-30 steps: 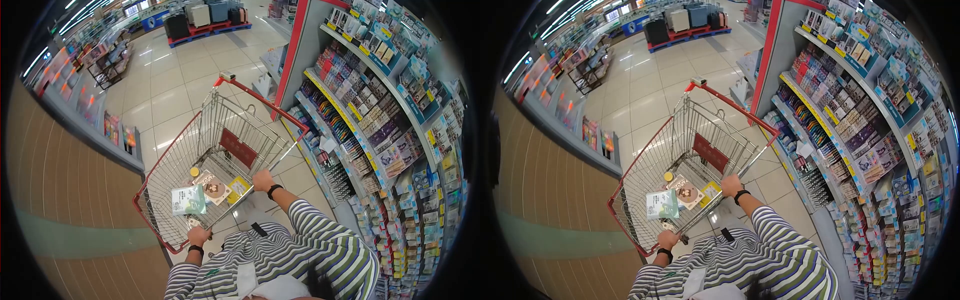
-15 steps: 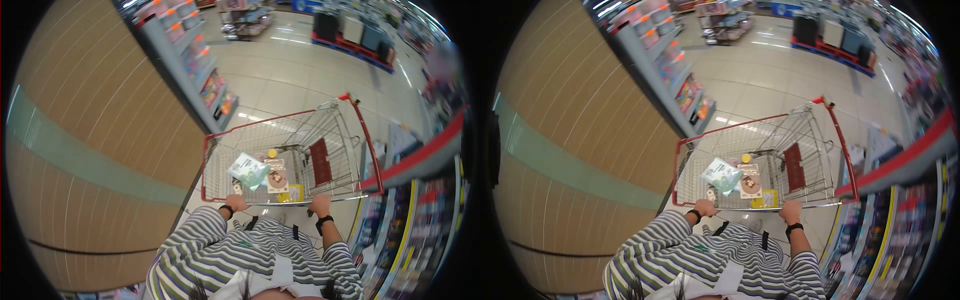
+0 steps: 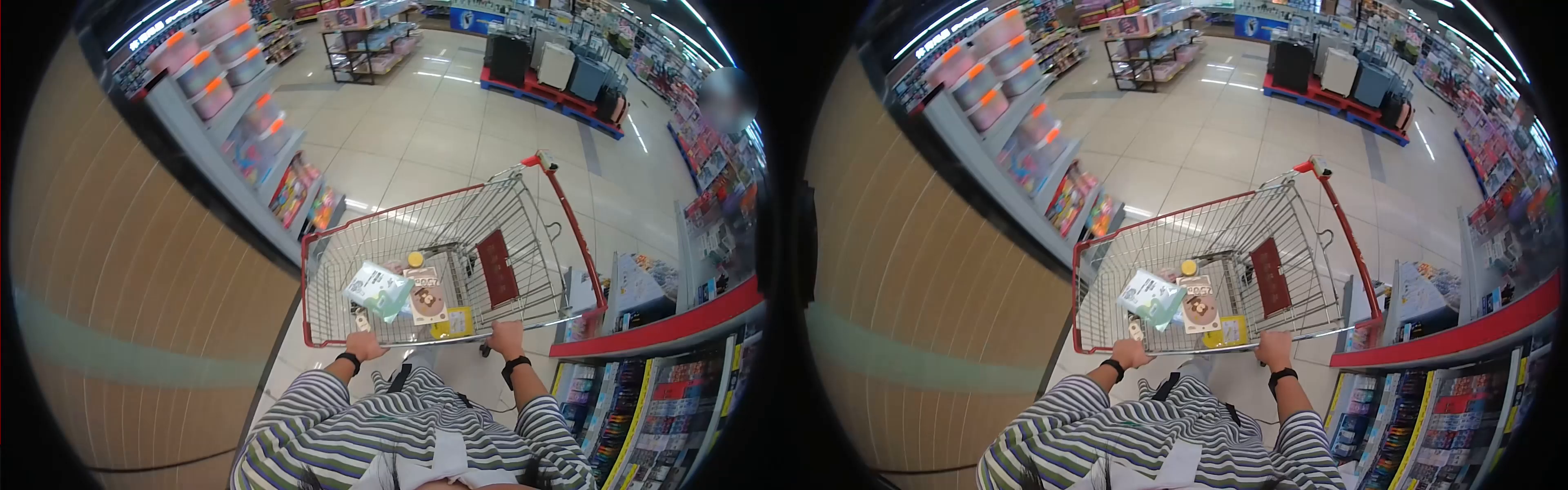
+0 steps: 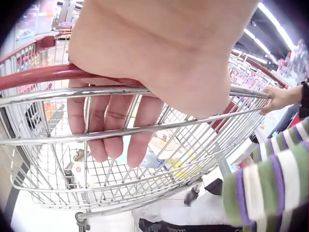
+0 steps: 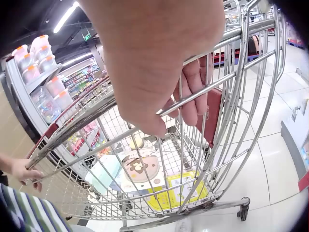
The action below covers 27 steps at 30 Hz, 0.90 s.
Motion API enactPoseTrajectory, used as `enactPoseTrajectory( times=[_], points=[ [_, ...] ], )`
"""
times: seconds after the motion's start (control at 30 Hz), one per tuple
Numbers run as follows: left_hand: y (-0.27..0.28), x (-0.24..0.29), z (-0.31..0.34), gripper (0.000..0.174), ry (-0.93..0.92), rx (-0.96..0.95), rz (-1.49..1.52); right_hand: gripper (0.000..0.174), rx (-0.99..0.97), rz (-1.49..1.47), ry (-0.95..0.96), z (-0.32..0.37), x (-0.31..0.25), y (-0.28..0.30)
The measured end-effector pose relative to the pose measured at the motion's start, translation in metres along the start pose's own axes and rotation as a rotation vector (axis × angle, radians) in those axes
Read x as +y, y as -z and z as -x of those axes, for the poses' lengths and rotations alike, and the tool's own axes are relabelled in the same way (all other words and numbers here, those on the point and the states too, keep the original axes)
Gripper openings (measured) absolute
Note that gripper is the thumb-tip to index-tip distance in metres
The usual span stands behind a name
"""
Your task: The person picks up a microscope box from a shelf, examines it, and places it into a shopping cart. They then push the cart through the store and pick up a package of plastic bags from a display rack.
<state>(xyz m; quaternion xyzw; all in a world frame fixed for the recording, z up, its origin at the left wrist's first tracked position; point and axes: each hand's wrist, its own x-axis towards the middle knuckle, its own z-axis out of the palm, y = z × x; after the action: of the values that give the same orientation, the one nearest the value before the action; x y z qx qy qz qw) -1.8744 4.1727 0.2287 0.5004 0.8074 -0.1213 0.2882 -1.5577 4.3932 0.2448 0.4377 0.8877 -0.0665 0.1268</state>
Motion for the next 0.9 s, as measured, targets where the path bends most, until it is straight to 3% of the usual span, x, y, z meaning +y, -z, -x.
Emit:
enactPoseTrajectory(
  times=[0.13,0.2,0.27,0.3,0.37,0.5,0.6,0.9],
  points=[
    [0.012,0.019,-0.059,0.068,-0.012,0.013,0.002,0.02,0.266,-0.066,0.201,-0.062,0.049,-0.027],
    [0.025,0.03,-0.091,0.068,0.003,-0.002,0.001,0.017,0.074,-0.069,0.091,-0.096,0.061,-0.017],
    [0.045,0.047,-0.135,0.066,-0.024,0.006,-0.033,0.018,0.135,0.007,0.149,-0.142,0.09,-0.024],
    [0.047,0.035,-0.128,0.064,-0.049,0.045,-0.034,0.018,0.152,0.025,0.162,-0.133,0.078,-0.009],
    [0.066,0.047,-0.151,0.063,0.008,0.042,-0.016,0.02,0.069,0.072,0.063,-0.16,0.083,-0.007],
    [0.125,0.071,-0.207,0.061,0.041,0.036,-0.029,0.021,0.07,0.053,0.067,-0.229,0.117,0.02],
    [0.138,0.049,-0.242,0.063,-0.025,0.079,-0.016,0.025,0.091,0.101,0.0,-0.257,0.099,0.039],
    [0.237,0.062,-0.355,0.059,-0.019,0.017,-0.041,0.026,-0.015,0.063,-0.029,-0.385,0.13,0.081]
  ],
)
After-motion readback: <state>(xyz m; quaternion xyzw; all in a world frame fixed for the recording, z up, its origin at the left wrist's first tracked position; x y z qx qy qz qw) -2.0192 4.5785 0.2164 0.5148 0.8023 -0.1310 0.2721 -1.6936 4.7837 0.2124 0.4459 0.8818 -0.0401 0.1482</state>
